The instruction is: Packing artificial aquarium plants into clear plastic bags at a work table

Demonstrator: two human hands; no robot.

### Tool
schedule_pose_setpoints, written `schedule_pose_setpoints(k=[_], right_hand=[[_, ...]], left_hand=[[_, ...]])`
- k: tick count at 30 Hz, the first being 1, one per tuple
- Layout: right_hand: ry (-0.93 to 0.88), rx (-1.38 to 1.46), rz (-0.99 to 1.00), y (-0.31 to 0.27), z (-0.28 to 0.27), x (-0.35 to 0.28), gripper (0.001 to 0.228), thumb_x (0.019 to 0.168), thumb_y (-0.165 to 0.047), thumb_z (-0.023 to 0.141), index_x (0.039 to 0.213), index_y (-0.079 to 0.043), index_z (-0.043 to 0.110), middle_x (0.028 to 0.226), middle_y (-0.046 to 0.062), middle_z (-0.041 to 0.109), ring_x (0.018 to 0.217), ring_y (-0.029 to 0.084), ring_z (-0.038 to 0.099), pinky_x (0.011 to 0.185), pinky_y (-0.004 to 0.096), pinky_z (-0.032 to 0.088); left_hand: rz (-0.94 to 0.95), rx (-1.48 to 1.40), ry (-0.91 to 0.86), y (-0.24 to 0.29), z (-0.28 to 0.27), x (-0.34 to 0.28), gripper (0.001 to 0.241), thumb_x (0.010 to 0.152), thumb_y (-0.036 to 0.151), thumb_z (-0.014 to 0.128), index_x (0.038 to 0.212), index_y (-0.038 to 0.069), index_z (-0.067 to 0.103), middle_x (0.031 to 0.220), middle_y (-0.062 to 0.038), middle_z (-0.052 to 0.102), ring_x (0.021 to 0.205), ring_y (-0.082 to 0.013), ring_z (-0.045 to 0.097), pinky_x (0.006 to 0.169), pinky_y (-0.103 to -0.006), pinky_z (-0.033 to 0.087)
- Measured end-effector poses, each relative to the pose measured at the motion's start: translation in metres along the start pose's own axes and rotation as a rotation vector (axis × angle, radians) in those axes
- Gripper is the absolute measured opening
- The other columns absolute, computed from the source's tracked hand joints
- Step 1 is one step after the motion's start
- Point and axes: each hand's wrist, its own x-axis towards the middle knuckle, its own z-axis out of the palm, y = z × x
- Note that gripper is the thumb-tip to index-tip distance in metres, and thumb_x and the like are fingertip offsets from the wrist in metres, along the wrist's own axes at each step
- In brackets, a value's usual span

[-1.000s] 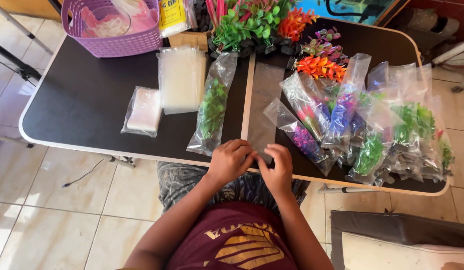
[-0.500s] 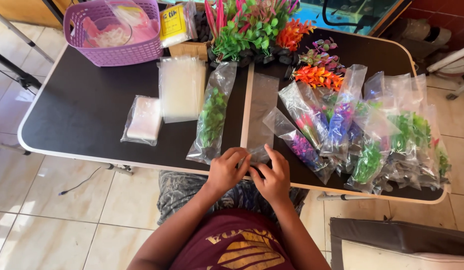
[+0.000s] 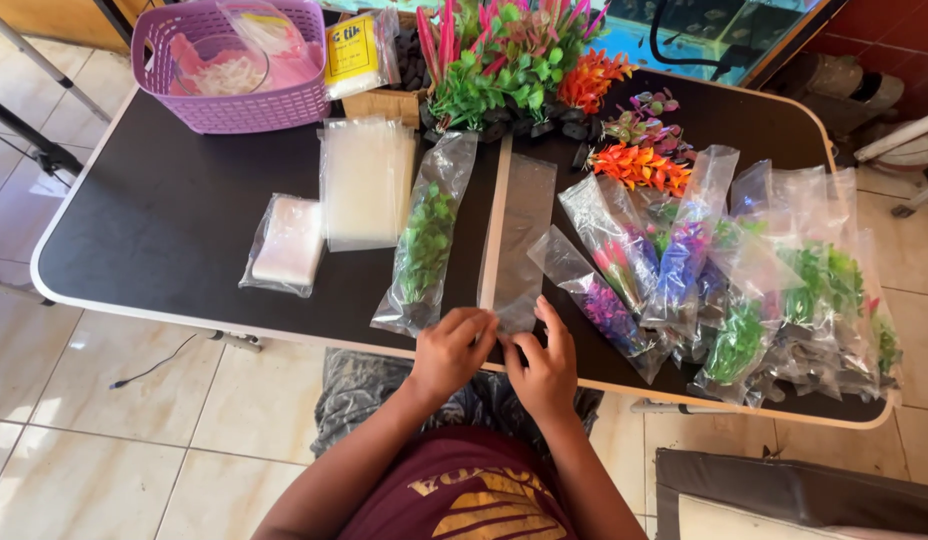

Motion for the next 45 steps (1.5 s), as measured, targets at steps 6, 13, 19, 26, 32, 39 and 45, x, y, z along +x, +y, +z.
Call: schedule_pose_setpoints(k=[6, 13, 19, 26, 32, 39, 45], right_hand=[[-0.058, 0.037, 0.035, -0.003, -0.004, -0.003, 0.033, 0.081, -0.017, 0.085, 0.076, -0.015, 0.053, 0.128, 0.011, 0.066, 0.100, 0.022, 0.073, 0.080, 0.039, 0.055], [0.006, 0.193, -0.006, 0.008, 0.000, -0.014, 0.033, 0.091, -0.026, 0.076, 0.113, -0.014, 0.055, 0.154, 0.027, 0.044, 0.097, 0.029, 0.074, 0.083, 0.041, 0.057], [-0.102, 0.110, -0.068, -0.004, -0.012, 0.005, 0.031, 0.091, -0.016, 0.070, 0.121, -0.023, 0.074, 0.150, 0.029, 0.048, 0.097, 0.031, 0.074, 0.078, 0.043, 0.058], [-0.065, -0.034, -0.044, 0.000, 0.002, -0.003, 0.036, 0.089, -0.028, 0.076, 0.118, -0.007, 0.073, 0.144, 0.024, 0.058, 0.100, 0.030, 0.073, 0.083, 0.039, 0.059], [-0.067, 0.024, 0.025, -0.009, -0.004, 0.004, 0.015, 0.091, -0.022, 0.075, 0.097, -0.008, 0.078, 0.139, 0.020, 0.063, 0.099, 0.030, 0.074, 0.083, 0.039, 0.060], [-0.121, 0.096, 0.019, -0.005, -0.005, -0.002, 0.004, 0.089, -0.022, 0.078, 0.092, -0.019, 0.079, 0.139, 0.011, 0.065, 0.106, 0.028, 0.073, 0.085, 0.042, 0.060], [-0.126, 0.108, 0.044, -0.008, -0.009, 0.003, 0.008, 0.091, -0.027, 0.076, 0.092, -0.019, 0.079, 0.139, 0.009, 0.064, 0.106, 0.026, 0.073, 0.085, 0.041, 0.060]], left_hand=[[-0.253, -0.292, 0.035, -0.010, 0.005, 0.001, 0.003, 0.089, 0.011, 0.076, 0.087, 0.010, 0.076, 0.075, -0.004, 0.072, 0.062, -0.0270, 0.072, 0.049, -0.0282, 0.055], [-0.063, -0.060, -0.050, 0.001, -0.001, 0.002, 0.008, 0.086, 0.017, 0.077, 0.093, 0.018, 0.075, 0.082, 0.003, 0.070, 0.058, -0.0219, 0.070, 0.048, -0.0310, 0.057], [-0.111, -0.094, -0.076, -0.010, 0.007, -0.009, 0.010, 0.086, 0.019, 0.074, 0.096, 0.020, 0.074, 0.079, 0.004, 0.070, 0.056, -0.0239, 0.071, 0.045, -0.0328, 0.056], [-0.065, -0.109, -0.061, -0.011, 0.003, -0.011, 0.014, 0.087, 0.012, 0.071, 0.099, 0.019, 0.074, 0.084, 0.004, 0.071, 0.056, -0.0208, 0.070, 0.046, -0.0298, 0.059], [-0.070, -0.156, -0.058, -0.004, -0.004, 0.000, 0.014, 0.089, 0.004, 0.067, 0.099, 0.012, 0.071, 0.086, 0.000, 0.069, 0.057, -0.0240, 0.071, 0.044, -0.0338, 0.060], [-0.214, -0.260, 0.033, -0.006, -0.001, 0.000, 0.021, 0.080, -0.003, 0.066, 0.092, 0.012, 0.074, 0.086, -0.002, 0.072, 0.063, -0.0241, 0.072, 0.048, -0.0283, 0.058], [-0.213, -0.340, 0.018, -0.004, -0.008, 0.006, 0.017, 0.084, -0.006, 0.063, 0.090, 0.009, 0.070, 0.085, -0.004, 0.068, 0.066, -0.0283, 0.071, 0.045, -0.0357, 0.059]])
